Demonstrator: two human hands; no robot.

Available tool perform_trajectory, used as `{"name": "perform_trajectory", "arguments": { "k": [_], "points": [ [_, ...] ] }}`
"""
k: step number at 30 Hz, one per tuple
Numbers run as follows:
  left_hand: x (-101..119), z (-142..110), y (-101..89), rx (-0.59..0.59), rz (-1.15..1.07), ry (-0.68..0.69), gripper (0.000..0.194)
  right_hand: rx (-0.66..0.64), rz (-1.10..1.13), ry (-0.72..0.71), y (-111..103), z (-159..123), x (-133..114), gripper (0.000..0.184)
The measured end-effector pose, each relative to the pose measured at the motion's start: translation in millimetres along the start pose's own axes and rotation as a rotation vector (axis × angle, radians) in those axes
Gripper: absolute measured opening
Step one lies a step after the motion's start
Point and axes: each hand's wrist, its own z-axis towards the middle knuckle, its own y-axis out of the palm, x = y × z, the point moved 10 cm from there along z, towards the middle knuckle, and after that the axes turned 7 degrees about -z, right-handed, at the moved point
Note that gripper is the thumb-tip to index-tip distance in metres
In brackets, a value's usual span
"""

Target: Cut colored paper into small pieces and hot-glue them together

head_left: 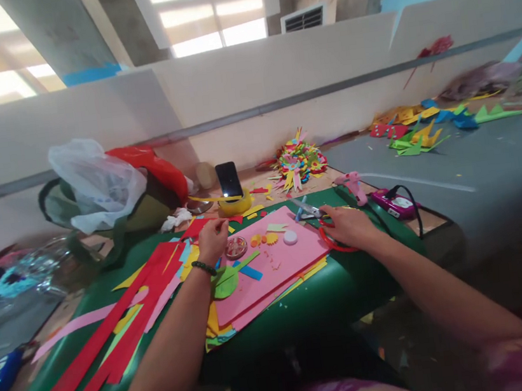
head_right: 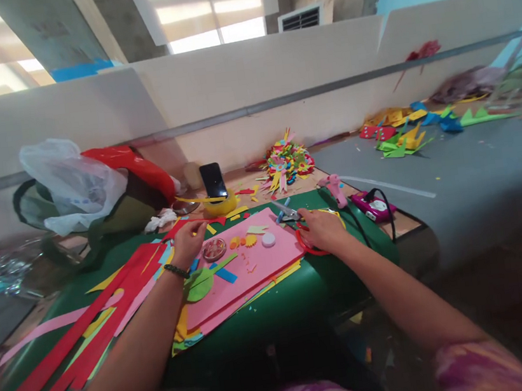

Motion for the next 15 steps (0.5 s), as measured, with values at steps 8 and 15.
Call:
{"name": "perform_trajectory", "arguments": {
  "k": [8, 15],
  "points": [
    [-25, 2, -3.7, 0.033, -0.069, -0.083, 0.024, -0.121, -0.109, -0.205, 4, 45, -39, 0.037],
    [-30, 2, -9.7, 0.057, -0.154, -0.143, 0.024, -0.096, -0.125, -0.602, -35, 36, -143, 0.037]
  ]
}}
